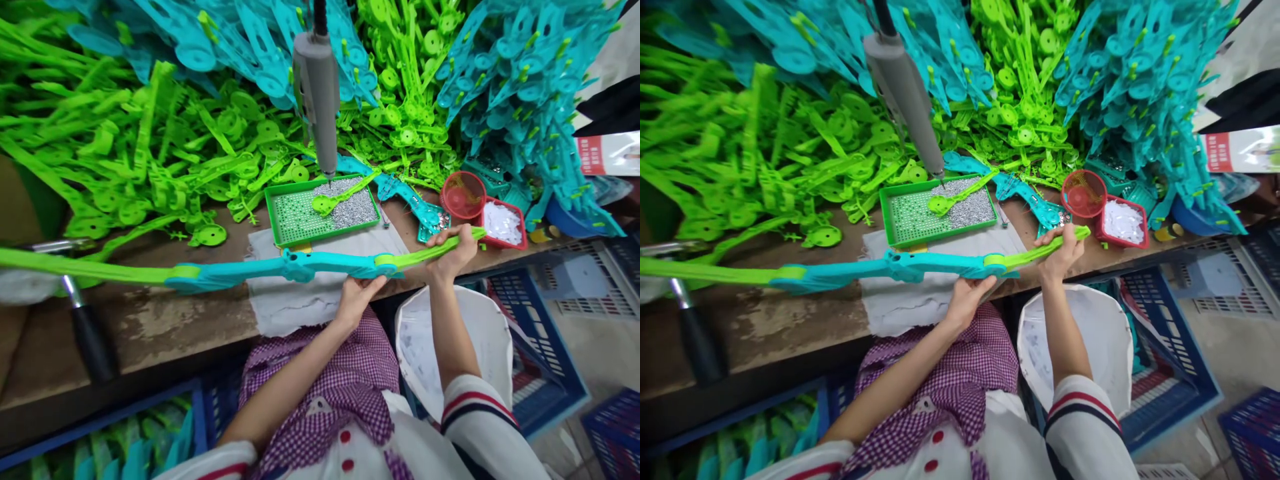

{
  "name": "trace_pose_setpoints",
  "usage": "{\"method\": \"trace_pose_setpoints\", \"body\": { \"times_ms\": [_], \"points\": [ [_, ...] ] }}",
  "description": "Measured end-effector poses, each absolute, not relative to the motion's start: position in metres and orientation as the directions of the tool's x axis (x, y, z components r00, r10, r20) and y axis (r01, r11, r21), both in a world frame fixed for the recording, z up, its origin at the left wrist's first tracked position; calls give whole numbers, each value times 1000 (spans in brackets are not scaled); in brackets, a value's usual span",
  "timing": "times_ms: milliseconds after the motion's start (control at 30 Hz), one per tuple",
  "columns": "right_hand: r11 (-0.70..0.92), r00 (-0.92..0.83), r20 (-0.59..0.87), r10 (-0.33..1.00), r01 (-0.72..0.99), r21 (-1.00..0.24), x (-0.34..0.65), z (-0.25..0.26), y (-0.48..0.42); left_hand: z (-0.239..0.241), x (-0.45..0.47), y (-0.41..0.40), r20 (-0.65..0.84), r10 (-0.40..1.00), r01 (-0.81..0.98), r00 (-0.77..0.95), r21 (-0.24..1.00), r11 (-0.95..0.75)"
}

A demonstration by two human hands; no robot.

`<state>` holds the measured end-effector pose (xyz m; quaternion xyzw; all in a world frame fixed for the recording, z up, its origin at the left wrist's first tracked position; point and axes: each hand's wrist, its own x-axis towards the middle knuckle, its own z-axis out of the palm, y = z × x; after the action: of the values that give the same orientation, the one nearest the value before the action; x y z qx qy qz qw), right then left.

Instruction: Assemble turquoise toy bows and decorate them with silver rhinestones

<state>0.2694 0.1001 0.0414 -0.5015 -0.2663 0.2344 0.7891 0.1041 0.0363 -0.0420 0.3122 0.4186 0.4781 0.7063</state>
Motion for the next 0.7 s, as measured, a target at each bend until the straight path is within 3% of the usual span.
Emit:
{"method": "trace_pose_setpoints", "body": {
  "times_ms": [100,167,200,267,300,367,467,567,633,700],
  "points": [
    [475,791,260,554,-44,-879,267,32,105,-43,68,23,-266,911,-129,316,939,319],
    [505,788,271,553,-58,-861,267,24,110,-30,40,10,-111,930,104,350,991,79],
    [514,781,273,561,-71,-855,267,20,112,-21,26,6,41,951,214,305,971,-110],
    [534,768,282,575,-92,-841,268,11,114,0,5,9,354,907,447,230,789,-421],
    [545,763,289,579,-98,-833,267,6,115,10,-2,17,446,866,567,227,663,-490],
    [563,751,308,584,-101,-821,266,-1,111,22,-14,38,489,822,735,290,436,-519],
    [497,649,321,690,-102,-862,271,0,92,27,-29,64,397,800,780,451,261,-569],
    [306,445,280,851,14,-952,295,20,67,23,-44,64,387,777,761,496,237,-604],
    [300,451,330,829,139,-944,317,46,55,21,-50,56,418,771,759,481,241,-604],
    [429,531,499,685,259,-865,330,78,54,21,-52,50,424,769,756,479,245,-607]
  ]
}}
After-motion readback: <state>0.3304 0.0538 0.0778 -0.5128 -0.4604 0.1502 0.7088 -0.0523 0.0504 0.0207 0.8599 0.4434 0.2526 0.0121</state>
